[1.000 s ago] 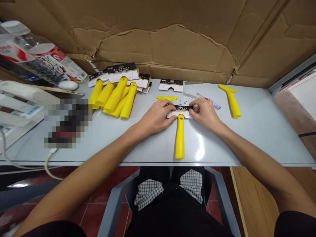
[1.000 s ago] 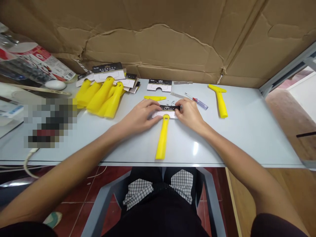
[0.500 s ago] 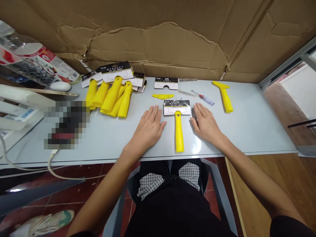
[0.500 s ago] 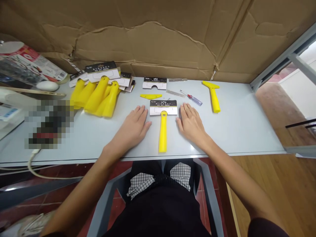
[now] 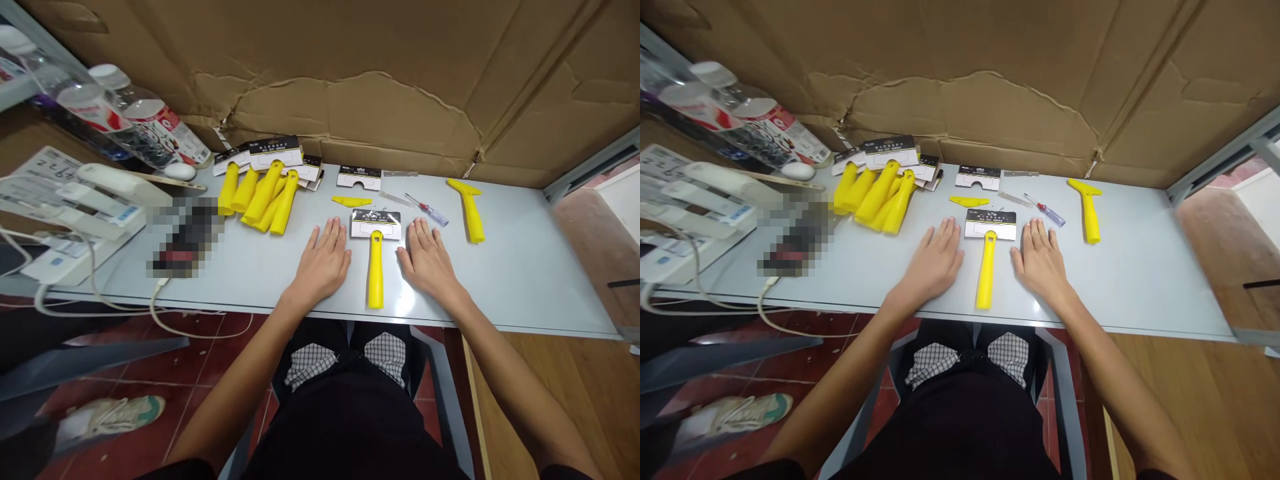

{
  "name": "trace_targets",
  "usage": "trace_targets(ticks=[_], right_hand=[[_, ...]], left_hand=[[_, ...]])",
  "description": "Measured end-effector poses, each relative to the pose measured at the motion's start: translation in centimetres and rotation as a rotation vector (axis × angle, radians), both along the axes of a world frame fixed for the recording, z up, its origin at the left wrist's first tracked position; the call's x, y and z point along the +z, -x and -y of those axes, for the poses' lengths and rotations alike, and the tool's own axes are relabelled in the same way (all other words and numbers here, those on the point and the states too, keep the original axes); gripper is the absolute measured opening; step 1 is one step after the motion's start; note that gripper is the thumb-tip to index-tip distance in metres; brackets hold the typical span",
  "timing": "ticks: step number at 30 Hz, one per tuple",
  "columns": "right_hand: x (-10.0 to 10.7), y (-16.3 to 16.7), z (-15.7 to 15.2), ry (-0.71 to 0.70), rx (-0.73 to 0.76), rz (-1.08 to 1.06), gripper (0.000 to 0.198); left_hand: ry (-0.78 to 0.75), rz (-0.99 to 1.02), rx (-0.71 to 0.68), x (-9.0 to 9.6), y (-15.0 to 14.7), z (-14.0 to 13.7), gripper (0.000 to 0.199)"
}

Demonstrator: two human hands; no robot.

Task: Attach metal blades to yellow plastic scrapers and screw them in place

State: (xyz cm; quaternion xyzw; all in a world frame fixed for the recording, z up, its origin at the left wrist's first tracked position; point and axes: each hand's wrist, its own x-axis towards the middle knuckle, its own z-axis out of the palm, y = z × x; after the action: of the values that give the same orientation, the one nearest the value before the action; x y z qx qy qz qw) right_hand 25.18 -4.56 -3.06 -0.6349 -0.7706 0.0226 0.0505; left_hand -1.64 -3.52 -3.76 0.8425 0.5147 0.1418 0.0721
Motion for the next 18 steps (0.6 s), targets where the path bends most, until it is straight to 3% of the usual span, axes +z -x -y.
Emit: trace_targets(ticks=[18], right_hand=[[0.32,0.11,-0.05,0.04,-0.007,0.017,0.083]], left_hand=[[0.041,0.04,0.014,0.01,-0.05,0.01,0.065]])
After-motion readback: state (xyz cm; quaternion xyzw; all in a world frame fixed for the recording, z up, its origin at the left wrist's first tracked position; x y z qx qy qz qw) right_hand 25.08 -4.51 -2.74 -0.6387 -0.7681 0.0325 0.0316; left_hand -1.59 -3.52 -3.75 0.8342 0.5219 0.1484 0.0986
